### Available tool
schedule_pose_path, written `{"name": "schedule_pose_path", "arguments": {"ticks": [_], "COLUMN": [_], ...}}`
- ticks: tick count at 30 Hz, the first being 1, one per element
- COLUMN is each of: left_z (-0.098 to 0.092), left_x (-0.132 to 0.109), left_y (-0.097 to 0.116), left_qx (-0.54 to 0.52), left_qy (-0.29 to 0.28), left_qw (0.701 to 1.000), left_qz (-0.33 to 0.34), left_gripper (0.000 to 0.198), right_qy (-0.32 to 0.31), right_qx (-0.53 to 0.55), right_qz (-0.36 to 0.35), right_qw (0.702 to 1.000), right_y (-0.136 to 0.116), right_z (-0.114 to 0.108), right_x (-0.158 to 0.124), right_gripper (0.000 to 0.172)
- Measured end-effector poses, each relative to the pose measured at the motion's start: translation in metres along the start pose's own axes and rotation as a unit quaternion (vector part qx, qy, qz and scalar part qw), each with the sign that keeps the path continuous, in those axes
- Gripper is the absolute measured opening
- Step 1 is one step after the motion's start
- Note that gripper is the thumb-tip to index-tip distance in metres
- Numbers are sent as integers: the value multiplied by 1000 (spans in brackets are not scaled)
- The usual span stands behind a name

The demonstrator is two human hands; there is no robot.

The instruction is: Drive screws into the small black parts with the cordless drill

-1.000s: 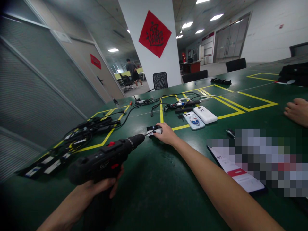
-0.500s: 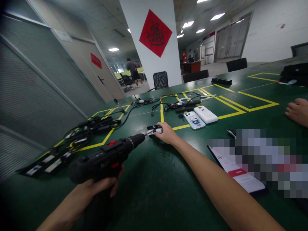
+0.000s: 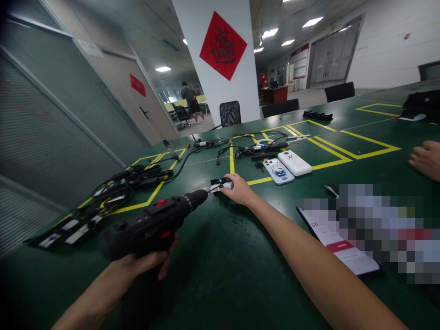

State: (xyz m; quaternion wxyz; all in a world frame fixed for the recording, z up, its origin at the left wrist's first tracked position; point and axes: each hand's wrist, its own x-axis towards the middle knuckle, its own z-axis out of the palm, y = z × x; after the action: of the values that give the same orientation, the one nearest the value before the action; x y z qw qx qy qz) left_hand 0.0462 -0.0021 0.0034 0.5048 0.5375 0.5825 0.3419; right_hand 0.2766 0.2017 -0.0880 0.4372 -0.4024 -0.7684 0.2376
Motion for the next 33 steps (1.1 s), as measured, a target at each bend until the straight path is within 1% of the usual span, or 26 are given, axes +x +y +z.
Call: {"name": "schedule_pose_path", "arguments": {"ticks": [4, 6, 9, 14, 18, 20, 24, 29, 33], "left_z": [-1, -1, 1, 6, 7, 7, 5, 3, 4], "left_x": [1, 1, 0, -5, -7, -8, -10, -13, -13], "left_y": [1, 2, 2, 6, 8, 8, 6, 1, 1], "left_qx": [27, 24, 7, 35, 35, 39, 30, 17, -1], "left_qy": [-20, -21, -9, 11, 23, 27, 13, 37, 29], "left_qw": [999, 999, 1000, 999, 999, 999, 999, 999, 1000], "left_qz": [-1, 5, 15, 22, 20, 22, 10, -10, 3], "left_gripper": [32, 31, 34, 43, 50, 48, 42, 36, 36], "right_qy": [4, 4, 2, 2, 5, 6, 6, 6, 7], "right_qx": [1, 3, 3, 4, -3, -5, -6, -5, -2], "right_qz": [-5, -5, 1, 10, 11, 6, -1, 4, 4], "right_qw": [1000, 1000, 1000, 1000, 1000, 1000, 1000, 1000, 1000], "right_y": [2, 2, 2, 0, 0, 0, -1, -1, 0], "right_z": [1, 1, 1, 1, 2, 2, 2, 2, 3], "right_x": [0, 0, 0, -1, -1, -1, -1, -1, -1], "right_gripper": [41, 41, 42, 43, 42, 41, 41, 42, 41]}}
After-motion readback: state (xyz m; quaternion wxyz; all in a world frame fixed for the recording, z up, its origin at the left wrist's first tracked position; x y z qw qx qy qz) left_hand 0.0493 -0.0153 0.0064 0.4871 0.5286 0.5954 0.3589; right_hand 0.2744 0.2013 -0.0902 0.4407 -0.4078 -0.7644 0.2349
